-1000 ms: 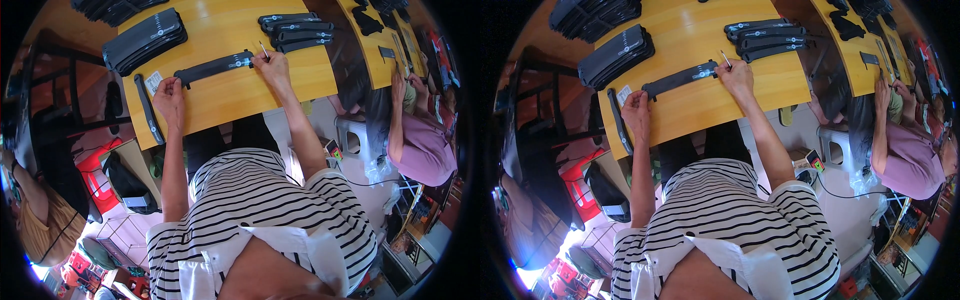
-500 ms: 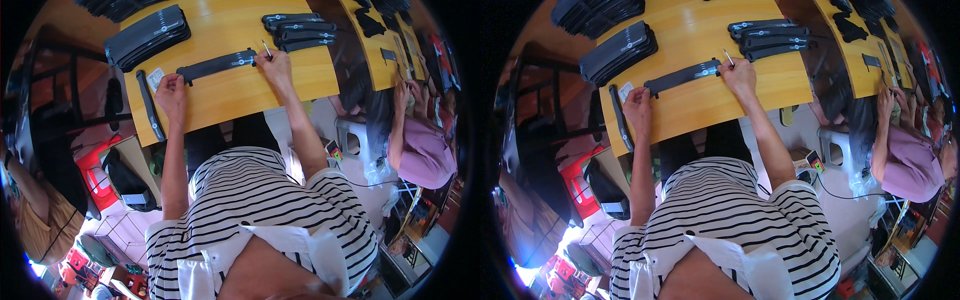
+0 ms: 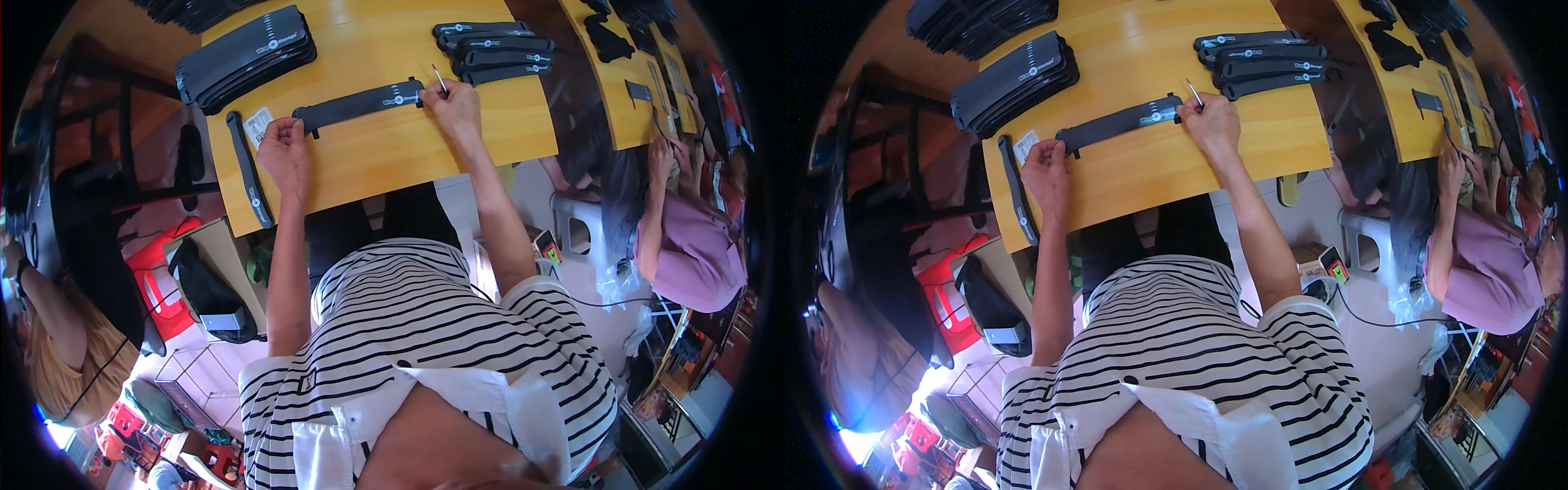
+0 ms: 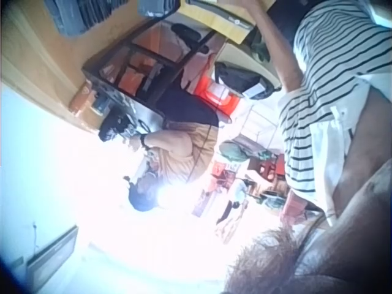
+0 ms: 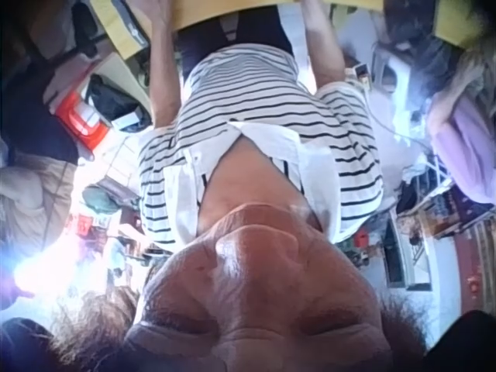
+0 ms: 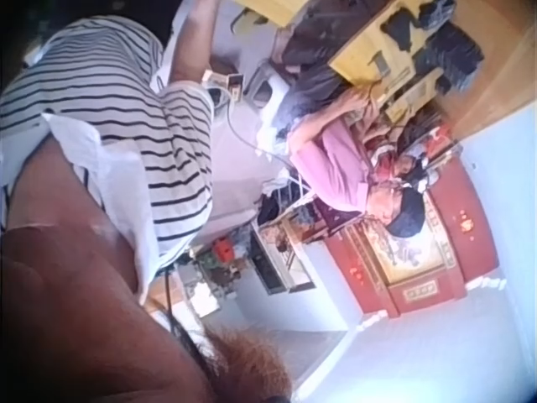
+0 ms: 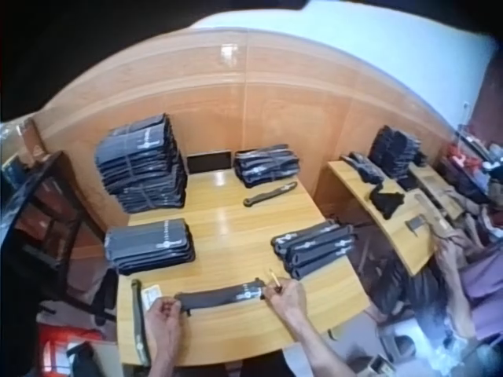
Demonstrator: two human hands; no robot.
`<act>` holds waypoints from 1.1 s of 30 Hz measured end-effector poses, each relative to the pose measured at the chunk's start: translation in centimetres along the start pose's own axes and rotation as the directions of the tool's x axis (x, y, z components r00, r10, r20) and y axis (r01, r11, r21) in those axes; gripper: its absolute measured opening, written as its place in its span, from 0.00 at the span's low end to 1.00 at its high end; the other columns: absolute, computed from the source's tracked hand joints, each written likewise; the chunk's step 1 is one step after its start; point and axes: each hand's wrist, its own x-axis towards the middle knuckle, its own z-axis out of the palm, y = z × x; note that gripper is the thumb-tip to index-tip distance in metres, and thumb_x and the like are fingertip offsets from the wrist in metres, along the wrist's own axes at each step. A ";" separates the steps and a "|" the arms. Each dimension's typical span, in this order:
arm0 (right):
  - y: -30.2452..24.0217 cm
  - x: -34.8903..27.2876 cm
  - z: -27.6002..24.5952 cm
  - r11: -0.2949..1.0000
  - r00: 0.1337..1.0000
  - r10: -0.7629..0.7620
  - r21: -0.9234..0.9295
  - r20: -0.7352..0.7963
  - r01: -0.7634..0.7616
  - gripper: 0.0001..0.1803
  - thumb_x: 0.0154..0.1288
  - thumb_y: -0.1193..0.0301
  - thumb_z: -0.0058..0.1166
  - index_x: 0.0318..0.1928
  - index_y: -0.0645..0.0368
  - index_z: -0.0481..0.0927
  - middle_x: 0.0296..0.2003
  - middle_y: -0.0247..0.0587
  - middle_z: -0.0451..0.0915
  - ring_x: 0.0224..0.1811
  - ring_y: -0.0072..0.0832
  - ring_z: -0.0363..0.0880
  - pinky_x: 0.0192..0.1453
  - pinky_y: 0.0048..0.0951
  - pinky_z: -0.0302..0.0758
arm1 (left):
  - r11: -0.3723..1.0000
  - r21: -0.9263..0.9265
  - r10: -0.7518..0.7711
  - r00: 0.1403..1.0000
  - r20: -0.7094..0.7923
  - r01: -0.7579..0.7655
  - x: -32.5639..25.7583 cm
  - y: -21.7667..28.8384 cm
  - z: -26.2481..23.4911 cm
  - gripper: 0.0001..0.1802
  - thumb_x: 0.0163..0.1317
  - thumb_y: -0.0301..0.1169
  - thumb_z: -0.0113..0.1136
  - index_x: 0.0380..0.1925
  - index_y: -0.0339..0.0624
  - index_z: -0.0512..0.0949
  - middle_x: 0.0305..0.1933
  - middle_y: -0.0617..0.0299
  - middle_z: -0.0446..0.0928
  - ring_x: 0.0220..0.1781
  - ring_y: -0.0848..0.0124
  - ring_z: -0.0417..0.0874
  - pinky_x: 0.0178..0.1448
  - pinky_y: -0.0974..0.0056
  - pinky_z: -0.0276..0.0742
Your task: Assembling small metal hardware components onto leather watch-style straps.
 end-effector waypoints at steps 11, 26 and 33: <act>-0.2 -0.1 -0.1 0.999 1.000 0.008 -0.050 -0.006 -0.008 0.10 0.47 0.63 0.62 0.23 0.56 0.81 0.21 0.40 0.80 0.27 0.36 0.79 0.34 0.34 0.73 | 0.998 0.066 -0.001 1.000 0.001 0.001 0.0 0.4 0.1 0.05 0.55 0.26 0.59 0.27 0.34 0.76 0.20 0.64 0.74 0.21 0.79 0.71 0.27 0.73 0.68; -1.5 -0.7 -0.4 0.983 1.000 -0.002 -0.183 -0.014 0.000 0.09 0.49 0.63 0.60 0.24 0.56 0.80 0.24 0.42 0.80 0.33 0.40 0.79 0.38 0.38 0.74 | 0.997 0.075 0.029 1.000 -0.012 -0.028 0.5 -0.1 0.0 0.06 0.53 0.27 0.60 0.26 0.34 0.76 0.19 0.61 0.74 0.21 0.75 0.72 0.29 0.70 0.69; -1.5 -0.6 -0.5 0.978 0.999 -0.021 -0.210 -0.025 0.016 0.10 0.50 0.63 0.61 0.25 0.55 0.79 0.25 0.41 0.81 0.36 0.40 0.79 0.40 0.38 0.74 | 0.975 0.224 -0.012 1.000 0.015 0.008 1.2 0.6 -0.3 0.07 0.50 0.27 0.61 0.24 0.34 0.74 0.19 0.57 0.75 0.23 0.67 0.76 0.33 0.65 0.71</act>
